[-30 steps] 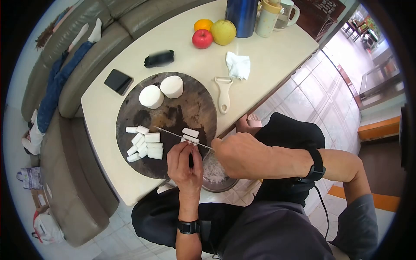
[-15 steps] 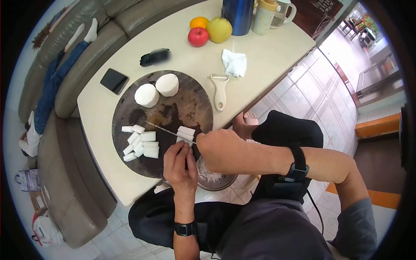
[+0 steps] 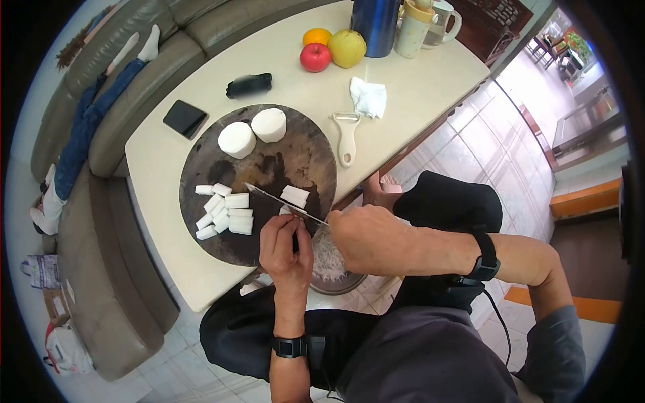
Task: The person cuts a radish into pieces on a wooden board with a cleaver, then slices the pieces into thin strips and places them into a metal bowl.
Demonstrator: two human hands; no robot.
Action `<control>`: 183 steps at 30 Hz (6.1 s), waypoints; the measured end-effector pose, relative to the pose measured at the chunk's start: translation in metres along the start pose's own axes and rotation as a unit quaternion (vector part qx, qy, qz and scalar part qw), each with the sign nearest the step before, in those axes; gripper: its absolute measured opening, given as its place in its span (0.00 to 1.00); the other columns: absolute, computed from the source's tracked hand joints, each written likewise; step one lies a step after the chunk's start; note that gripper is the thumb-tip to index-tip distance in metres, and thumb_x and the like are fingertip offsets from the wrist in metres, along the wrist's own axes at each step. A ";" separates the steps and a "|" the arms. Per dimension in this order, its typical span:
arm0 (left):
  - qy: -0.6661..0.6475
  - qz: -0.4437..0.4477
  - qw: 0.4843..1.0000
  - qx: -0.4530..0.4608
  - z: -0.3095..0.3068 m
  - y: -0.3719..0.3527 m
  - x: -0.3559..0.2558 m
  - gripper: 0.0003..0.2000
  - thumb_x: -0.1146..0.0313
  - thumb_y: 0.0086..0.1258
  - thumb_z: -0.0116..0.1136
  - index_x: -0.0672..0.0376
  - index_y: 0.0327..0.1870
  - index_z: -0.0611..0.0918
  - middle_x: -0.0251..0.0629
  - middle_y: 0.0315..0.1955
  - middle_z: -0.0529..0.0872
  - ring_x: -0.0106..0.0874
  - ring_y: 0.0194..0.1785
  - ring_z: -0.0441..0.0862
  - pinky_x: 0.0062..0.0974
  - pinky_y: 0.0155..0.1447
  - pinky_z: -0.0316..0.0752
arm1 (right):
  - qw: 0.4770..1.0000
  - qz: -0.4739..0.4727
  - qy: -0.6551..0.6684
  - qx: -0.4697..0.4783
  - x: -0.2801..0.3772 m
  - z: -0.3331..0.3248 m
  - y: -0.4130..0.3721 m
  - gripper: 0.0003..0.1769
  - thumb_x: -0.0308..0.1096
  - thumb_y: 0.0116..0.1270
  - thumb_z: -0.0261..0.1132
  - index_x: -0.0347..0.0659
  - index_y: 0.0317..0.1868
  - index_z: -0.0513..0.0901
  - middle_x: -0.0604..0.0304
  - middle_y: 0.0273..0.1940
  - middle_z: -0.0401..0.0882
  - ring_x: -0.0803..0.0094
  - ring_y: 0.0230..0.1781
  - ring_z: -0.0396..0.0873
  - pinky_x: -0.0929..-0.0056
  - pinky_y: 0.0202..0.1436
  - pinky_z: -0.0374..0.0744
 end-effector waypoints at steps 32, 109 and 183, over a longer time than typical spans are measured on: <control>0.156 0.065 0.969 0.179 0.029 0.039 -0.022 0.17 0.72 0.57 0.66 0.60 0.49 0.81 0.49 0.54 0.75 0.48 0.57 0.72 0.42 0.60 0.67 | 0.844 0.026 0.529 -0.087 -0.089 -0.034 0.025 0.12 0.29 0.64 0.53 0.27 0.29 0.76 0.52 0.18 0.77 0.72 0.11 0.74 0.75 0.15 0.71; -0.124 -0.304 0.937 -0.119 -0.061 -0.050 0.033 0.11 0.81 0.63 0.63 0.67 0.45 0.78 0.41 0.36 0.85 0.25 0.37 0.82 0.20 0.42 0.78 | 0.921 -0.029 0.354 0.162 -0.037 0.011 0.008 0.10 0.30 0.61 0.54 0.29 0.29 0.76 0.57 0.18 0.77 0.74 0.15 0.76 0.74 0.20 0.74; 0.285 0.036 0.935 0.210 -0.036 -0.094 0.019 0.13 0.61 0.61 0.63 0.53 0.45 0.85 0.41 0.46 0.85 0.47 0.55 0.80 0.56 0.67 0.61 | 0.950 -0.281 0.009 0.138 0.001 -0.011 0.000 0.16 0.29 0.45 0.61 0.21 0.30 0.75 0.55 0.14 0.71 0.68 0.14 0.75 0.72 0.11 0.70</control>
Point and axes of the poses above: each hand's wrist, its own y-axis towards the middle knuckle, its own z-axis out of the palm, x = y × z, the point moved 9 cm from there along y, towards the middle knuckle
